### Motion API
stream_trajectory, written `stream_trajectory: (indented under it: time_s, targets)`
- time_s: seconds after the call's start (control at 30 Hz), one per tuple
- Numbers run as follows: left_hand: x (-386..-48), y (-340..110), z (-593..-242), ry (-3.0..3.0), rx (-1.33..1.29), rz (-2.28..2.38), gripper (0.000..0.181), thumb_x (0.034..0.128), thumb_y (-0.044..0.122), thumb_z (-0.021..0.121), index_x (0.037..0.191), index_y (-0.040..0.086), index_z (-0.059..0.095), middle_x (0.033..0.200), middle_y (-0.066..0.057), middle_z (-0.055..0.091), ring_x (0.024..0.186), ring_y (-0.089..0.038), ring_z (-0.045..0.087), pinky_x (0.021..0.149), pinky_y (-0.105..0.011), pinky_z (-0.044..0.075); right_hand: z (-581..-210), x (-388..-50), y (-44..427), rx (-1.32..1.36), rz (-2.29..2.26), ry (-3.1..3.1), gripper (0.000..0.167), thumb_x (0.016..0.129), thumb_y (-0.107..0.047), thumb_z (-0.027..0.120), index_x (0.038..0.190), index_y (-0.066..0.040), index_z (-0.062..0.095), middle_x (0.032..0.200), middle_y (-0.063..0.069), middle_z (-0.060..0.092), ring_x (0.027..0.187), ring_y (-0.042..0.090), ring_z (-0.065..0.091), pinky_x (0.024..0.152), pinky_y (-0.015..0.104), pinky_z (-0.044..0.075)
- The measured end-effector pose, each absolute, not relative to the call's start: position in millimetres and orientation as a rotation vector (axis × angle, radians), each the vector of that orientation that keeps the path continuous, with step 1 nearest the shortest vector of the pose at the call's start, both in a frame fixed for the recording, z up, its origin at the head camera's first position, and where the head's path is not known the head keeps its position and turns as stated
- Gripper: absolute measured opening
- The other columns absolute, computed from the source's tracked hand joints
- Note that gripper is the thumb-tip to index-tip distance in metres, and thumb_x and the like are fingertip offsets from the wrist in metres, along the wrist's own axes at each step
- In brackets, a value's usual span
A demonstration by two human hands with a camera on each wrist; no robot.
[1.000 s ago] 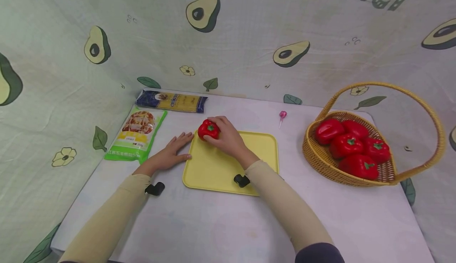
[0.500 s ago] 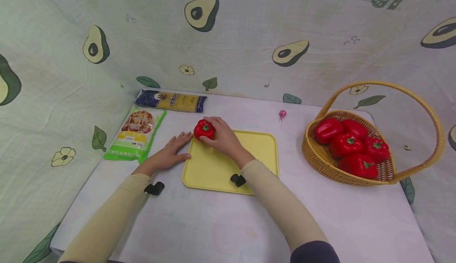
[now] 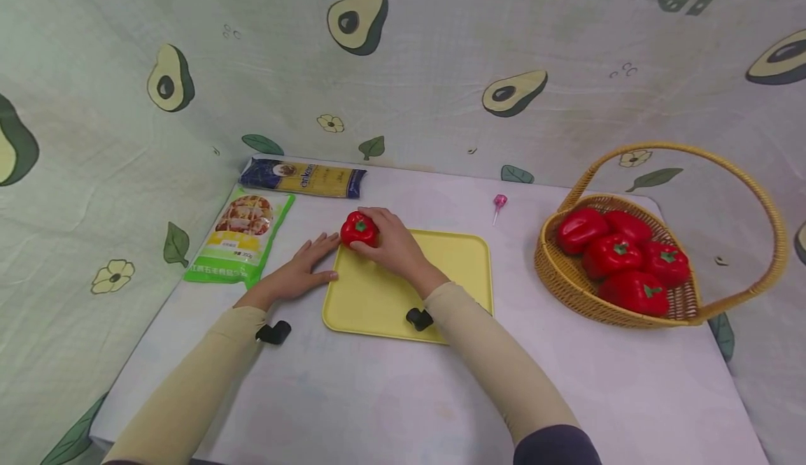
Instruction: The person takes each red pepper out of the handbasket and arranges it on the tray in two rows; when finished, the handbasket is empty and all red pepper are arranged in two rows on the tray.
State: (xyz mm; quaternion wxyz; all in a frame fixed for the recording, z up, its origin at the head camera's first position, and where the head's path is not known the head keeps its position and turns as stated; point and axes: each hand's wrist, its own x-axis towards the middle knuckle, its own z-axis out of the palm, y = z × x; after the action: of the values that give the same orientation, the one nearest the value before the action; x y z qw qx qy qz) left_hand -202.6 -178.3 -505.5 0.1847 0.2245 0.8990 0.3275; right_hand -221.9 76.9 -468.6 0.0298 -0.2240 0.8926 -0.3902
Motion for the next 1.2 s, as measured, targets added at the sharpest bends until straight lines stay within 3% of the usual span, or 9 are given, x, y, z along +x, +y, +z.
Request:
stream_trajectory:
  time_s: [0.23,0.57,1.2]
  targets:
    - [-203,-178,-505,2.534,0.629,0.916,0.079,0.1009,0.042,0.062,0.164,0.018,0.021,0.171,-0.002,0.014,0.157,-0.023,-0.001,0.127,-0.045,-0.006,-467,-222,78,-0.694,-1.188,2.765,0.071,0.095,-0.039,0.072,0.155,-0.014,0.041,0.154,0.006,0.044,0.138,0.025,0.044,0.109,0.043,0.049]
    - [-204,-178,-507,2.529,0.615,0.923,0.079,0.1007,0.042,0.063,0.164,0.019,0.021,0.171,-0.003,0.015,0.157,-0.023,-0.001,0.127,-0.045,-0.006,-466,-223,81,-0.653,-1.197,2.775,0.073,0.094,-0.039,0.073,0.156,-0.022,0.038,0.157,0.004,0.041,0.142,0.023,0.040,0.110,0.043,0.047]
    - [-203,-176,-504,2.536,0.604,0.909,0.080,0.1002,0.041,0.064,0.164,0.019,0.021,0.171,-0.003,0.015,0.157,-0.023,-0.001,0.127,-0.046,-0.006,-460,-218,97,-0.679,-1.184,2.807,0.070,0.094,-0.039,0.073,0.155,-0.021,0.042,0.158,0.002,0.042,0.146,0.022,0.036,0.119,0.048,0.035]
